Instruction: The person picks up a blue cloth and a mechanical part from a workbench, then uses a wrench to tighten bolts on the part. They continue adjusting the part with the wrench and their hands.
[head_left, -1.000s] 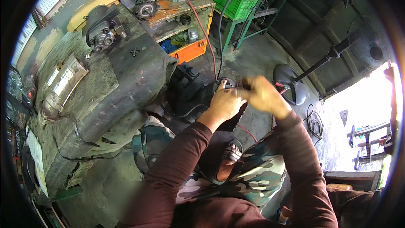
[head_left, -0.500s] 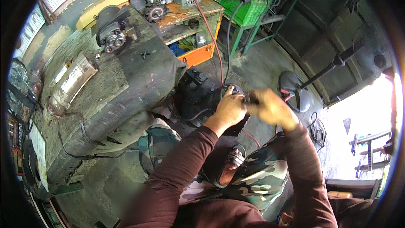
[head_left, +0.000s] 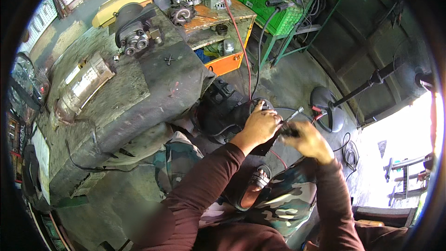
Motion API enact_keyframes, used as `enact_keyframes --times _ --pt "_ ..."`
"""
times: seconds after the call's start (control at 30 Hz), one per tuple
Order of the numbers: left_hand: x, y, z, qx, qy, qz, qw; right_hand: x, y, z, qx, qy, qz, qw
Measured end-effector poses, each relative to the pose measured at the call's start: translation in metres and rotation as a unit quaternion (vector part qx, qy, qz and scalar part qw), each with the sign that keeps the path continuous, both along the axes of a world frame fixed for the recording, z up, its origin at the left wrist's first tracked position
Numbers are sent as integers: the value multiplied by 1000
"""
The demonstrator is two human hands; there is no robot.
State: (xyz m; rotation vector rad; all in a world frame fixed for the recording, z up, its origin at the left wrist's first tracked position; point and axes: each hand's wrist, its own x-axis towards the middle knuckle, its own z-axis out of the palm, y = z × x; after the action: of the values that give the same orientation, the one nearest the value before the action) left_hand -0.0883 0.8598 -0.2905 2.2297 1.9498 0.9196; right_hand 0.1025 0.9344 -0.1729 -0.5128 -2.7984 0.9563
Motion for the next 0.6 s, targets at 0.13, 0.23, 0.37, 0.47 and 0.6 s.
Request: enact_keyframes --times 0.13,0.23,0.37,0.47,0.6 --pt "2 1 4 -10 -22 8 1000 29 24 -7 -233 -58 -233 943" --pt "2 0 7 2 -5 -4 1000 -8 49 -15 -207 84 -265 938" --pt "2 -1 8 -32 29 4 999 -43 34 -10 -107 88 -34 990" --pt "0 -1 5 -18 7 0 1000 -1 13 -3 28 -30 72 997" --pt "2 2 1 23 -16 2 1000 32 40 -6 -209 -108 -205 950"
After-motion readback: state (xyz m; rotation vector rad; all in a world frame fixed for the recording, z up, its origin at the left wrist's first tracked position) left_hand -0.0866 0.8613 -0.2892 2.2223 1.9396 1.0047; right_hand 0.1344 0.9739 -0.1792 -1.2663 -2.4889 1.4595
